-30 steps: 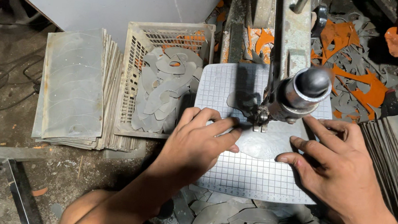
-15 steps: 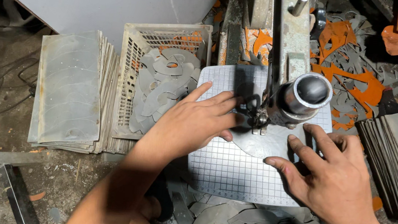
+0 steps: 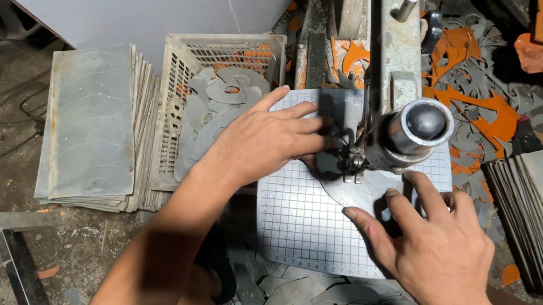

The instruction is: The person repeatedly places gray rubber pieces under a vertical cutting machine, guides them through the blade, and deposits the cut pieces into a nearby basket. The process is continuous and repetitive throughout the clip.

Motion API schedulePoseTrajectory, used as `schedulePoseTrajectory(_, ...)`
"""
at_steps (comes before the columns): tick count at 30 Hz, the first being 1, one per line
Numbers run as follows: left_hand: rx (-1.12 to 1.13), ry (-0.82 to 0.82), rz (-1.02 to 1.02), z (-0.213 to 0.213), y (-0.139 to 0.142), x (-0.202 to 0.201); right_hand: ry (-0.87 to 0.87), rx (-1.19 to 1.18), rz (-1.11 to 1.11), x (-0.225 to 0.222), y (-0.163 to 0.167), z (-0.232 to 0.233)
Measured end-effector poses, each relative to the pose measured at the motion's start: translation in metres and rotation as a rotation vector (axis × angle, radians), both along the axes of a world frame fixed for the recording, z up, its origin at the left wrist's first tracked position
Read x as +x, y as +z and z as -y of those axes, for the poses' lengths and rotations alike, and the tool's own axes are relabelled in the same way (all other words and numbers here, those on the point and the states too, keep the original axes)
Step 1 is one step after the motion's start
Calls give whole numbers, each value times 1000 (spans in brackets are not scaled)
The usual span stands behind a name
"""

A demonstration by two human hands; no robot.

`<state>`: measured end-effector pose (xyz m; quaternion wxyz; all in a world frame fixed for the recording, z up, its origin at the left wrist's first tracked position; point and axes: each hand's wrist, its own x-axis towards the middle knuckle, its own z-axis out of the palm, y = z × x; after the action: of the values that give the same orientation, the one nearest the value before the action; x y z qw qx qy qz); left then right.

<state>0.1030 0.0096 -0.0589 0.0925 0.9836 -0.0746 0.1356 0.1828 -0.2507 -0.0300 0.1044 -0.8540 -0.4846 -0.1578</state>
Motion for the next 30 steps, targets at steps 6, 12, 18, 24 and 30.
schedulePoseTrajectory(6,-34,292,127,31,-6,-20,33,-75,-16,10,-1,5)
schedulePoseTrajectory(12,-65,326,70,109,-3,-57,376,-99,-418,65,6,31)
schedulePoseTrajectory(18,-222,306,96,113,0,-50,435,20,-570,76,-17,41)
schedulePoseTrajectory(24,-208,325,68,106,-5,-42,494,85,-496,67,-19,40)
schedulePoseTrajectory(30,-190,353,-42,101,-7,-33,464,118,-482,49,-17,34)
